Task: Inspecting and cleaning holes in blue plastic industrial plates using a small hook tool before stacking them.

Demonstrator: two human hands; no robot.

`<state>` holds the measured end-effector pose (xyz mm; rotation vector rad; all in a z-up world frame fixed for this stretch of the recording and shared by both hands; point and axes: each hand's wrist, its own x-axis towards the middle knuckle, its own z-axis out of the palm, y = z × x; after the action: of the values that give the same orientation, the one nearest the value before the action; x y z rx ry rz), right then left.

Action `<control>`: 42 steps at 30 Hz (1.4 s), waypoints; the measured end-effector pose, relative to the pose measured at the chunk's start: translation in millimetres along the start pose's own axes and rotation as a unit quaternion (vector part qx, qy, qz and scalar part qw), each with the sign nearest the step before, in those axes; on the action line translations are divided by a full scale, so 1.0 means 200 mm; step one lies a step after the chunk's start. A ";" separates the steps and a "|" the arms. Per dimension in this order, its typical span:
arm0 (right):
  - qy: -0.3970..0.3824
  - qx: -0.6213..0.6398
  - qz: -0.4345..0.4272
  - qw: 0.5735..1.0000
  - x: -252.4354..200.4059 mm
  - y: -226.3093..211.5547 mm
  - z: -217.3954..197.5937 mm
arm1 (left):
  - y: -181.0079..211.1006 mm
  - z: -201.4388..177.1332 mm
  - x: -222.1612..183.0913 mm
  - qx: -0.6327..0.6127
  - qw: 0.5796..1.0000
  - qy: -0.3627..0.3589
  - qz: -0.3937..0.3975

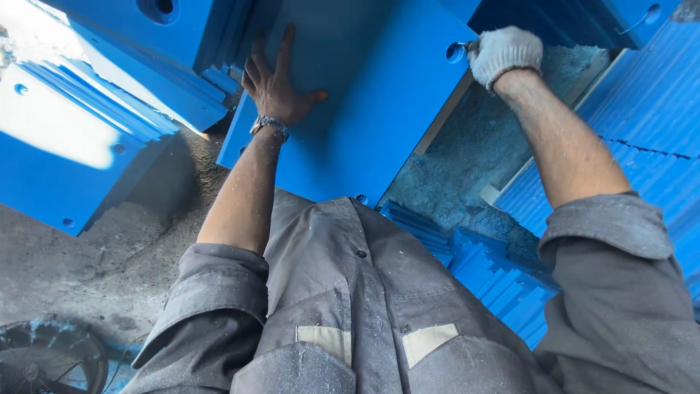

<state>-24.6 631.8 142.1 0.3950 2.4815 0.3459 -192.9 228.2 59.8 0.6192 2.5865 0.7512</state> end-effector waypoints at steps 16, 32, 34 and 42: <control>-0.061 -0.053 -0.023 0.996 0.00 0.00 -0.11 | 0.00 0.01 0.04 0.040 0.999 -0.007 0.025; -0.145 0.128 0.119 0.974 -0.03 -0.21 0.04 | -0.04 0.03 0.03 0.021 0.999 -0.007 0.036; -0.117 0.114 0.092 0.982 0.04 -0.19 0.02 | -0.05 0.05 0.02 0.032 0.998 0.003 0.047; -0.089 0.180 0.114 0.973 0.09 0.04 0.03 | -0.07 0.06 0.00 0.026 0.999 0.007 0.043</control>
<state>-33.5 645.4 131.2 0.8272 2.3224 -0.0541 -191.7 223.8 41.8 0.7471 2.6140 0.7204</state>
